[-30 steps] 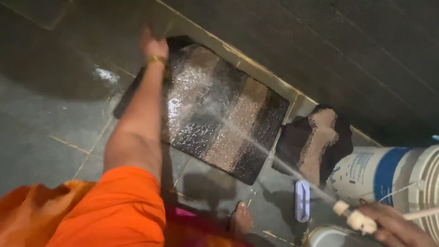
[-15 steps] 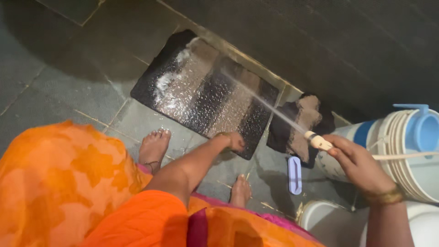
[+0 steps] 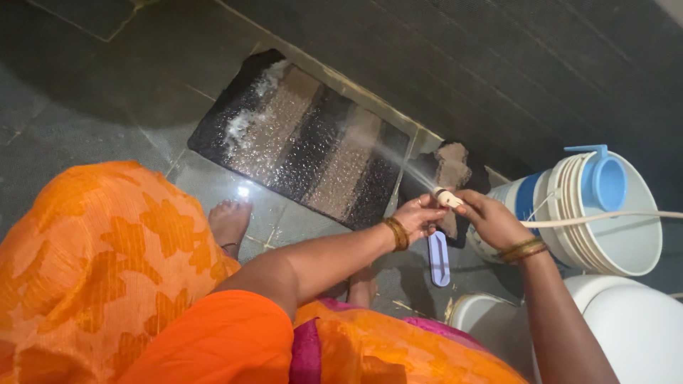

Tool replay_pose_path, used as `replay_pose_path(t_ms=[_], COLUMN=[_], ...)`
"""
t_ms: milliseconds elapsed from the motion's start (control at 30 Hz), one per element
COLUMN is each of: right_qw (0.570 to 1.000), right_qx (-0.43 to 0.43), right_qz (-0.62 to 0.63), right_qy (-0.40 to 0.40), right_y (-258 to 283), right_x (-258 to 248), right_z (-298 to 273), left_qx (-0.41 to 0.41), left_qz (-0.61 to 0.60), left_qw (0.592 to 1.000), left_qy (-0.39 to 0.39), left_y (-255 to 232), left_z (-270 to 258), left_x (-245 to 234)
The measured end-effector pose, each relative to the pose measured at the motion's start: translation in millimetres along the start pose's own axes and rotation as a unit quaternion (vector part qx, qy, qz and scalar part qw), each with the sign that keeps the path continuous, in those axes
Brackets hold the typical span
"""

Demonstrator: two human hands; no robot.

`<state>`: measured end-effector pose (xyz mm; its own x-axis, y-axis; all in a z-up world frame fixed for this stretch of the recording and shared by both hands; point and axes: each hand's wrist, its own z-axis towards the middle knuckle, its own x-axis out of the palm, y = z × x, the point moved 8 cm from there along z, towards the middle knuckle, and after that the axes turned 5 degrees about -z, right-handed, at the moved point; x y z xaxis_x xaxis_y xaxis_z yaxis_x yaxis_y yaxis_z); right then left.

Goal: The person washes floor mats in a bathroom by spraying them with water from a hose and scrubbing them by hand.

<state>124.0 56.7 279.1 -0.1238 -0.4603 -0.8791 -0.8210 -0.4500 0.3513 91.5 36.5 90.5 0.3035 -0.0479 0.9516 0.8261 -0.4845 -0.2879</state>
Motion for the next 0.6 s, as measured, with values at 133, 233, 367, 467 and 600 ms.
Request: replay_pose_path(t_ms=[133, 233, 367, 467, 600], right_qw=[0.997, 0.996, 0.978, 0.967, 0.979], right_qx=[0.022, 0.016, 0.098, 0.090, 0.083], right_qz=[-0.052, -0.024, -0.107, -0.119, -0.051], right_qy=[0.047, 0.082, 0.149, 0.209, 0.181], right_y=[-15, -18, -37, -37, -21], right_x=[6, 12, 15, 27, 29], right_z=[13, 22, 33, 41, 44], left_qx=[0.045, 0.032, 0.056, 0.068, 0.126], left_qz=[-0.049, -0.068, -0.059, -0.003, 0.439], left_qw=[0.998, 0.996, 0.997, 0.998, 0.888], left_qy=[-0.016, -0.046, 0.004, 0.003, -0.057], left_y=[3, 13, 13, -1, -69], left_z=[8, 12, 22, 26, 12], left_x=[-16, -32, -44, -58, -87])
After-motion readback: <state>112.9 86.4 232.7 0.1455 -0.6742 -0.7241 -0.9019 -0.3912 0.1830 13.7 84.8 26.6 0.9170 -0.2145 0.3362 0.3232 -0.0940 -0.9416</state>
